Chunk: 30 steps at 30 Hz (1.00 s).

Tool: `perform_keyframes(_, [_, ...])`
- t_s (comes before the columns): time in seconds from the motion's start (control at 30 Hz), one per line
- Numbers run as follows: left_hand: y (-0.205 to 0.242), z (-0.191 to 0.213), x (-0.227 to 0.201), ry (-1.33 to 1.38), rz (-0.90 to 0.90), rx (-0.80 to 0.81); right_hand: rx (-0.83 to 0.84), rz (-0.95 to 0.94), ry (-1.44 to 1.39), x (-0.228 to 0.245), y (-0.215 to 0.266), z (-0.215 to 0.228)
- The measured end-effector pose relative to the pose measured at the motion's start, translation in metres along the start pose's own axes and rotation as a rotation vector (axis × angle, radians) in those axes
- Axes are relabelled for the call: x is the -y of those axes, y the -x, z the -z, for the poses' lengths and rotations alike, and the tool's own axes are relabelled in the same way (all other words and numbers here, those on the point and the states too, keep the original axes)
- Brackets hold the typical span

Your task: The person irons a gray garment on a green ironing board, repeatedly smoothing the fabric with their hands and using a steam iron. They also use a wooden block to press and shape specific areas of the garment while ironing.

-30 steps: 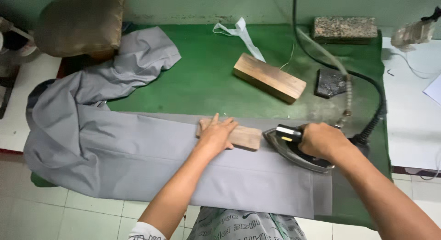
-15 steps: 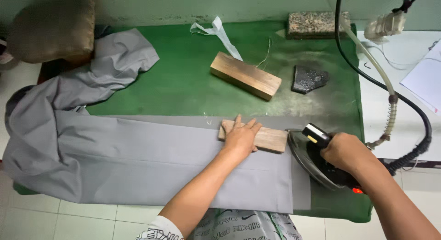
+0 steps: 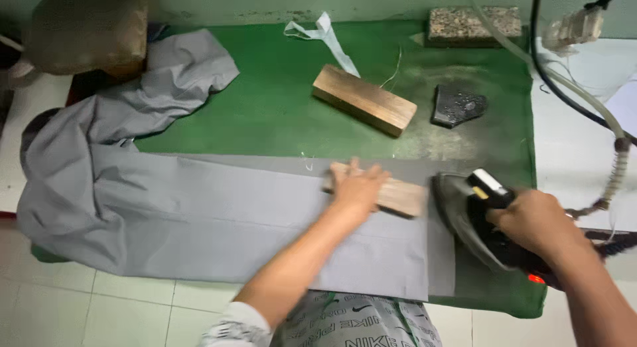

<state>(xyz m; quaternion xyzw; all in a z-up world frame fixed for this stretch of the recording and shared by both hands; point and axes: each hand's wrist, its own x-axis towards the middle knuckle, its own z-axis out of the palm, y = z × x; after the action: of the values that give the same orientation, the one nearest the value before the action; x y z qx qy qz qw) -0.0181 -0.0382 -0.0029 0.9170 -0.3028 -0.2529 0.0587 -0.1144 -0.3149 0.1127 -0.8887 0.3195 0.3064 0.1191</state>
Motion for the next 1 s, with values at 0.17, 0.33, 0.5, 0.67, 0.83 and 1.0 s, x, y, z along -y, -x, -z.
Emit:
perform_keyframes(0.17, [0.067,0.025,0.145,-0.071,0.315,0.011,0.115,0.232,0.233,0.095,0.04,0.0])
perform_keyframes(0.33, [0.135,0.044,0.266,0.127,0.524,-0.129,0.074,0.459,0.279,0.172,0.056,-0.02])
perform_keyframes(0.5, [0.159,0.052,0.31,0.207,0.637,-0.148,0.088,0.608,0.324,0.249,0.068,-0.026])
perform_keyframes(0.67, [0.146,0.047,0.327,0.153,0.622,-0.125,0.112,0.721,0.293,0.315,0.078,-0.036])
perform_keyframes(0.83, [0.085,0.068,0.335,0.175,0.525,-0.148,0.11,0.751,0.273,0.357,0.087,-0.048])
perform_keyframes(1.0, [0.088,0.035,0.346,0.136,0.51,-0.467,0.113,0.739,0.253,0.383,0.1,-0.046])
